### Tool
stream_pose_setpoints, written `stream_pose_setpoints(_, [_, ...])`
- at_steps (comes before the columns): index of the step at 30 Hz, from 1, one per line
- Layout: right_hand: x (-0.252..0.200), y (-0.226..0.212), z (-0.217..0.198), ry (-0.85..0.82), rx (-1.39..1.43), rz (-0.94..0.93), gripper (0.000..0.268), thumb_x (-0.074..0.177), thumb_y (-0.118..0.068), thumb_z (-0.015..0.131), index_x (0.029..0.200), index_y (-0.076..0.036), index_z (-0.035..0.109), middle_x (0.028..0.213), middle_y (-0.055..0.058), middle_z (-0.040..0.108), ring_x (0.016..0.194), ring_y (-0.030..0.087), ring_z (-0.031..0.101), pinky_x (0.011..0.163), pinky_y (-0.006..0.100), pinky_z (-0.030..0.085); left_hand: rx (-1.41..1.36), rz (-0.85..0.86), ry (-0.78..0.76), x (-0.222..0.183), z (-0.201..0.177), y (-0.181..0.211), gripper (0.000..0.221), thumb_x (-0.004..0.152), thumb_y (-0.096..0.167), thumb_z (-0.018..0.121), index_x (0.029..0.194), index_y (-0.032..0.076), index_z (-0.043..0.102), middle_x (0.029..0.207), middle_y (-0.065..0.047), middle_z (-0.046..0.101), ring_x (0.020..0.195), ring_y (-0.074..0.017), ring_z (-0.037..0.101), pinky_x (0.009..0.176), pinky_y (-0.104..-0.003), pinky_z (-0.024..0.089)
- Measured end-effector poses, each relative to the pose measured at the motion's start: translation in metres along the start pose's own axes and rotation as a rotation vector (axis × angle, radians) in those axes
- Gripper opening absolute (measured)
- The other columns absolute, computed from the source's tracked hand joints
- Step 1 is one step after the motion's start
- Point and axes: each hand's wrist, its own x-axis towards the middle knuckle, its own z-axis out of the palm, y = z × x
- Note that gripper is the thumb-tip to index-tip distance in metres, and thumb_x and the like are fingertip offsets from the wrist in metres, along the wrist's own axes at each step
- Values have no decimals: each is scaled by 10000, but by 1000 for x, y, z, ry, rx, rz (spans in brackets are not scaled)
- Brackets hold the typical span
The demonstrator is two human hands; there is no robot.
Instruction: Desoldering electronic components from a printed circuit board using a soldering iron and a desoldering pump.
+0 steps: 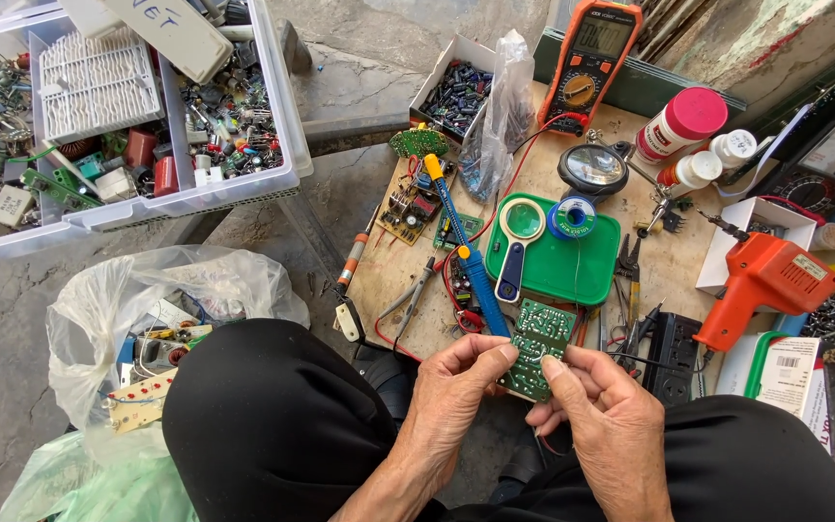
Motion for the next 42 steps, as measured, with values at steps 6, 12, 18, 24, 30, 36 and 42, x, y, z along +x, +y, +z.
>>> stream_pose_setpoints(6, [-1,-2,1,-5,-16,9,296,973,-47,776,1212,127,792,678,240,775,507,293,735,482,369,627,26,50,-16,1,-2,-3,142,955,195,829,985,56,837,929,-44,820,853,-129,725,829,-302,591])
stream_pose_setpoints(12, [-3,-4,2,-26,-19,0,271,985,-52,763,1190,119,807,644,235,765,513,284,736,491,369,633,24,46,4,0,-2,0,134,945,183,846,980,54,845,919,-35,813,845,-111,710,818,-286,583])
stream_pose_setpoints(18, [-2,-8,3,-24,-5,10,277,992,-53,752,1197,126,804,651,261,772,518,302,739,497,379,632,72,9,4,-7,0,13,250,923,186,815,1102,34,900,1033,-63,871,939,-138,759,883,-292,605])
stream_pose_setpoints(24, [-1,-8,4,-33,-19,9,282,991,-63,748,1195,120,813,640,262,778,510,297,735,496,374,630,70,16,-15,-8,-1,14,235,940,192,799,1102,43,881,1049,-60,871,937,-139,761,871,-296,597])
stream_pose_setpoints(30, [-3,-9,4,-24,-21,19,275,989,-61,752,1186,122,809,644,264,774,514,308,741,499,386,634,61,13,4,-6,-2,10,228,924,191,822,1100,54,876,1021,-40,849,919,-119,739,854,-290,594])
stream_pose_setpoints(36, [-2,-6,4,-23,-11,24,265,996,-42,743,1185,137,788,632,285,762,506,324,737,490,394,628,69,24,-9,-4,-4,7,205,923,186,825,1083,64,865,1016,-30,841,914,-111,733,843,-283,596])
stream_pose_setpoints(42, [-2,-3,4,-10,2,5,280,985,-44,759,1194,142,779,628,275,760,497,310,729,483,384,628,44,56,-24,-1,-6,1,159,929,184,824,1039,69,822,990,-33,824,895,-116,728,828,-296,597])
